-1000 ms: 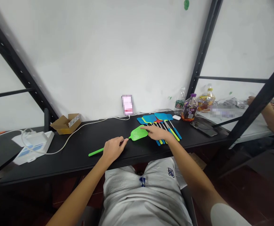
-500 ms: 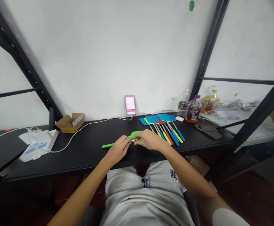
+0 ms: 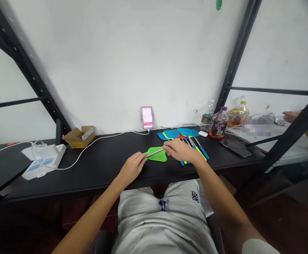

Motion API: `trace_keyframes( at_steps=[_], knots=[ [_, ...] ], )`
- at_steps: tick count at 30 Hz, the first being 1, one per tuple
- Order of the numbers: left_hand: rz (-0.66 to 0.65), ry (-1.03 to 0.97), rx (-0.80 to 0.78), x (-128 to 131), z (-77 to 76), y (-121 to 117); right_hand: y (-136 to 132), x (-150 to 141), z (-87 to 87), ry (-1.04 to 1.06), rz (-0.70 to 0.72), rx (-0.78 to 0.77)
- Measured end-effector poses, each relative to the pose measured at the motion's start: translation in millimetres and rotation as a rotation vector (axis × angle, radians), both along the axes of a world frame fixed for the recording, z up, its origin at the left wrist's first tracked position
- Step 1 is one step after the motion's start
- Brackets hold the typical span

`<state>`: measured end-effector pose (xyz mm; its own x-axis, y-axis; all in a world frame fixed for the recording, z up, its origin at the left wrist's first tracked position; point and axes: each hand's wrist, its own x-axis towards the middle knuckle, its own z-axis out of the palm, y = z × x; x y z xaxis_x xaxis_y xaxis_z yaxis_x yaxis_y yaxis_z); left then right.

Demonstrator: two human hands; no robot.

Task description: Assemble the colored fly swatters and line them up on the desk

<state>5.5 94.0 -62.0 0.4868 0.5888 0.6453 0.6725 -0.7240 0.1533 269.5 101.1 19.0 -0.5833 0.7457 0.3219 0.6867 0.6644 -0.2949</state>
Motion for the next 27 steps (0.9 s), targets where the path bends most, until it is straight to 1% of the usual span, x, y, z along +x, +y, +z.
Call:
trace_keyframes(
  at_steps=[9,13,20,24,27],
  knots=[
    [0.014,0.015,-0.001,-1,0.6,-1,-4,9,7.9,-0.011,-0.005,-0.090],
    [0.013,0.021,0.010,-1,-0.7,0,-4,19,11.8,0.001,0.010,-0.111],
    [0.021,0.008,0.016,-3,-2.6,1,-2,40,16.5,0.000,-0.013,-0.020],
    [0.038,-0.013,0.006,-4,-2.2,1,1,47,16.3,-0.023,-0.049,0.056],
    [0.051,-0.018,0.004,-6,-1.9,1,2,51,16.6,-0.029,-0.072,0.081]
  ],
)
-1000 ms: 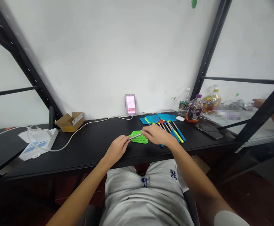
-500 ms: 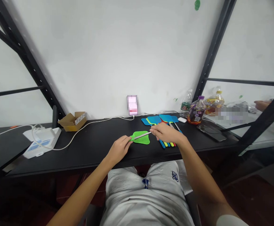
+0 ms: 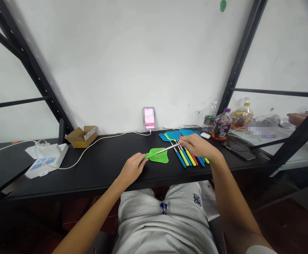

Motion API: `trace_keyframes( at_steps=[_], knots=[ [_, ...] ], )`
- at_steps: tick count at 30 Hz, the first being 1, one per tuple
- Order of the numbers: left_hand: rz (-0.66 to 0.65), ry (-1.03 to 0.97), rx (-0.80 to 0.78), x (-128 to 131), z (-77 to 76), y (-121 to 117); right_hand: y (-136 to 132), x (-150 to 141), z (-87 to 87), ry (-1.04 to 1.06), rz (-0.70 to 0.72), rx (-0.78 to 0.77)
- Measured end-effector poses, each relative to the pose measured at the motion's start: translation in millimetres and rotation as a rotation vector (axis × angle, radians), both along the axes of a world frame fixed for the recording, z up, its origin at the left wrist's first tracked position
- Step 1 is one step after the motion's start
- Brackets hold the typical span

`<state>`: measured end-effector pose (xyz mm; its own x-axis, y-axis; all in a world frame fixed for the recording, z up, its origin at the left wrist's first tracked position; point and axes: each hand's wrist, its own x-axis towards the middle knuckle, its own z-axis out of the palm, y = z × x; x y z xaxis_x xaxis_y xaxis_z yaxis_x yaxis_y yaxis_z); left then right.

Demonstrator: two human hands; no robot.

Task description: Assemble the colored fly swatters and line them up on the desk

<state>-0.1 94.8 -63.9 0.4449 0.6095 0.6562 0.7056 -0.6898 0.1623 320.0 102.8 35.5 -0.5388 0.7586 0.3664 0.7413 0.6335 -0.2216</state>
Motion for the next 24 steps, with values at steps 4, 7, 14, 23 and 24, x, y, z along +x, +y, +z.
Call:
trace_keyframes(
  at_steps=[4,7,14,23,24],
  knots=[
    [0.019,-0.008,0.015,-3,-2.3,2,-3,8,4.2,0.032,-0.032,0.045],
    [0.044,-0.016,0.031,-5,-4.7,4,-6,19,8.4,0.060,-0.085,0.083],
    [0.209,0.005,0.053,-6,-6.2,7,-5,43,7.7,0.094,-0.185,0.149],
    [0.169,0.071,0.084,-7,-4.1,7,-3,25,5.7,0.080,-0.122,0.160],
    [0.162,0.072,0.085,-8,-4.4,7,-3,24,5.4,0.095,-0.118,0.167]
  ],
)
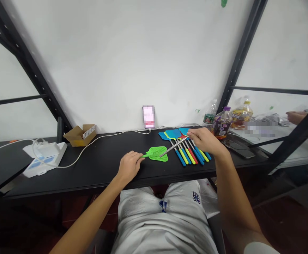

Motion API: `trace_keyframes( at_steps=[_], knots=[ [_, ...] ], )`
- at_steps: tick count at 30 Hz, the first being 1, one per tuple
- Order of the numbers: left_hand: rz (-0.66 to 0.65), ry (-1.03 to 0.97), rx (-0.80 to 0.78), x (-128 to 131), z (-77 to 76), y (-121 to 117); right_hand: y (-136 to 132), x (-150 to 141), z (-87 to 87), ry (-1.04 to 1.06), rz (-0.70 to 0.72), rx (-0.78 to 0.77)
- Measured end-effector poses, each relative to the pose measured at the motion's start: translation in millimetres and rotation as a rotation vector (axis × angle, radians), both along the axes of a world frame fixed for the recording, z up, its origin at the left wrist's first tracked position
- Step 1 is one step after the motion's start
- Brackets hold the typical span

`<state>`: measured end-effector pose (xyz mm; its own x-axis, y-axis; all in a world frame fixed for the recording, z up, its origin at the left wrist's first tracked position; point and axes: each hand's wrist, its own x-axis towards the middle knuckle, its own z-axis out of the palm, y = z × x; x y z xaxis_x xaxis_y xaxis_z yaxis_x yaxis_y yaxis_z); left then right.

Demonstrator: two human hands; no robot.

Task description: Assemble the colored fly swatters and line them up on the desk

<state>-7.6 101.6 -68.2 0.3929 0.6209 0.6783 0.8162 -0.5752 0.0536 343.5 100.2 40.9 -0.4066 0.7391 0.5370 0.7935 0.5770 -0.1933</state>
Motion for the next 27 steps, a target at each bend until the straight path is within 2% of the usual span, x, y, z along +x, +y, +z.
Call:
trace_keyframes(
  at_steps=[6,12,27],
  knots=[
    [-0.007,0.005,-0.004,-1,-1.2,0,3,-3,-1.7,0.065,-0.015,0.086],
    [-0.012,0.016,-0.007,-1,-3.0,1,4,-12,-2.5,0.078,-0.024,0.092],
    [-0.037,0.042,0.032,0,-0.6,0,15,-23,-13.9,0.136,0.078,0.131]
  ],
)
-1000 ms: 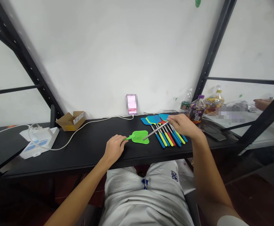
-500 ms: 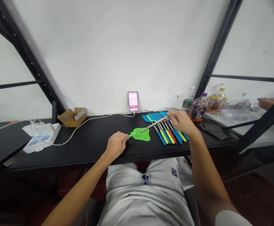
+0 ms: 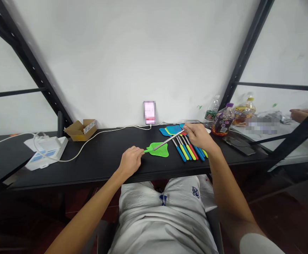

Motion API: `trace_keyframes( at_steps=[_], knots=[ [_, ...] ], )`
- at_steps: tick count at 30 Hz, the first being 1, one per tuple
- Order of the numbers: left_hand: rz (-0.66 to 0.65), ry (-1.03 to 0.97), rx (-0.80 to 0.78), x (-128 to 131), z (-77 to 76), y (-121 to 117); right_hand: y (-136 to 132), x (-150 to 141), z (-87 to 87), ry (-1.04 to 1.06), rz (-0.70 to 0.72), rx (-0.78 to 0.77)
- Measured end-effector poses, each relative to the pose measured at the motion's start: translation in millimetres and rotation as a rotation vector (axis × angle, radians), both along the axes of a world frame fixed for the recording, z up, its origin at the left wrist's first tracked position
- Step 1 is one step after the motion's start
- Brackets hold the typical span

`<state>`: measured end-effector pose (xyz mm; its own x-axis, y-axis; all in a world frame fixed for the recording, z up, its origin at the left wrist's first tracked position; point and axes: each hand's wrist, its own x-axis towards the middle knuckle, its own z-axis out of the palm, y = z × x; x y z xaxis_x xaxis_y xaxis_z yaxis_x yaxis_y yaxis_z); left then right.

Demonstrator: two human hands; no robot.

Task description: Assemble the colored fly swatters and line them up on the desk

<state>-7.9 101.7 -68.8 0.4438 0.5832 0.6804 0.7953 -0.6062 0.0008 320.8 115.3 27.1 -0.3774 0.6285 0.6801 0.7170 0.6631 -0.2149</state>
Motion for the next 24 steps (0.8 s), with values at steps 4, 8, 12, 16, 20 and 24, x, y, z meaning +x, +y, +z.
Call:
trace_keyframes(
  at_steps=[4,8,12,16,20,24],
  knots=[
    [-0.025,-0.027,0.005,-0.8,-1.0,0.9,0.0,0.4,0.0,0.006,-0.018,0.006],
    [-0.041,-0.047,0.004,-1.2,-1.6,1.7,0.0,-0.5,-0.3,0.026,-0.010,-0.006],
    [-0.044,-0.059,-0.008,-1.6,-1.7,1.9,-1.1,-3.0,-0.2,0.052,0.000,-0.014],
    [-0.045,-0.090,-0.019,-2.0,-0.7,1.0,-3.0,-4.2,0.9,0.062,0.005,-0.008],
    [-0.036,-0.124,-0.038,-3.0,0.6,0.1,-4.4,-3.8,2.0,0.055,0.006,0.022],
    [-0.024,-0.148,-0.066,-4.1,1.7,-0.5,-4.6,-4.0,2.1,0.064,-0.004,0.034]
  ],
)
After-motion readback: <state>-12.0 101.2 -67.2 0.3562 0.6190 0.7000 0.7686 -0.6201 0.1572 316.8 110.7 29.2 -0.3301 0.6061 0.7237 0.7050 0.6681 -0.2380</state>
